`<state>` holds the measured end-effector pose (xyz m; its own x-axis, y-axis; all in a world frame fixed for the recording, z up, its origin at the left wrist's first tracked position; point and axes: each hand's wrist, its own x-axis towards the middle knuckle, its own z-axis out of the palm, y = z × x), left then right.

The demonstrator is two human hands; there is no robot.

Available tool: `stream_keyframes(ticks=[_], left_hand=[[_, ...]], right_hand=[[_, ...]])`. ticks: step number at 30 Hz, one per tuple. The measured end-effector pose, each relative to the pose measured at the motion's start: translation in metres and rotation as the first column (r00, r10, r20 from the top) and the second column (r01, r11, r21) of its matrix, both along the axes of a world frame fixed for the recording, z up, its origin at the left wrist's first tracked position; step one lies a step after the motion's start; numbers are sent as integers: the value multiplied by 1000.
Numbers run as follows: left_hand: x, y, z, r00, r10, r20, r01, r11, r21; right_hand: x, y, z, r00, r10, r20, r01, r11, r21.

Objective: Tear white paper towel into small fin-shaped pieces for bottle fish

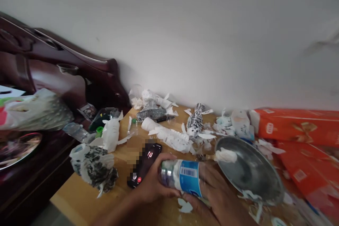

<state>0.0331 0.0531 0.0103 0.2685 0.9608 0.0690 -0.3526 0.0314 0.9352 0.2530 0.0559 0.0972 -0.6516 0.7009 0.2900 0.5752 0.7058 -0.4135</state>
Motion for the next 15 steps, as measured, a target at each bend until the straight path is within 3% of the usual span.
stream_keyframes(ticks=[3,6,10,15], left_hand=[[1,0,3,997,66,-45,-62,994,92],[-2,0,8,994,51,-97,-38,991,130],[-4,-3,10,995,-14,-102,22,997,72],[4,-12,7,996,-84,12,84,996,-9]], right_hand=[[7,-5,1,999,20,41,-25,991,135],[12,-3,3,984,135,114,-151,978,142],[19,2,-4,979,168,115,-186,968,167],[33,-5,-4,978,152,143,-185,948,260]])
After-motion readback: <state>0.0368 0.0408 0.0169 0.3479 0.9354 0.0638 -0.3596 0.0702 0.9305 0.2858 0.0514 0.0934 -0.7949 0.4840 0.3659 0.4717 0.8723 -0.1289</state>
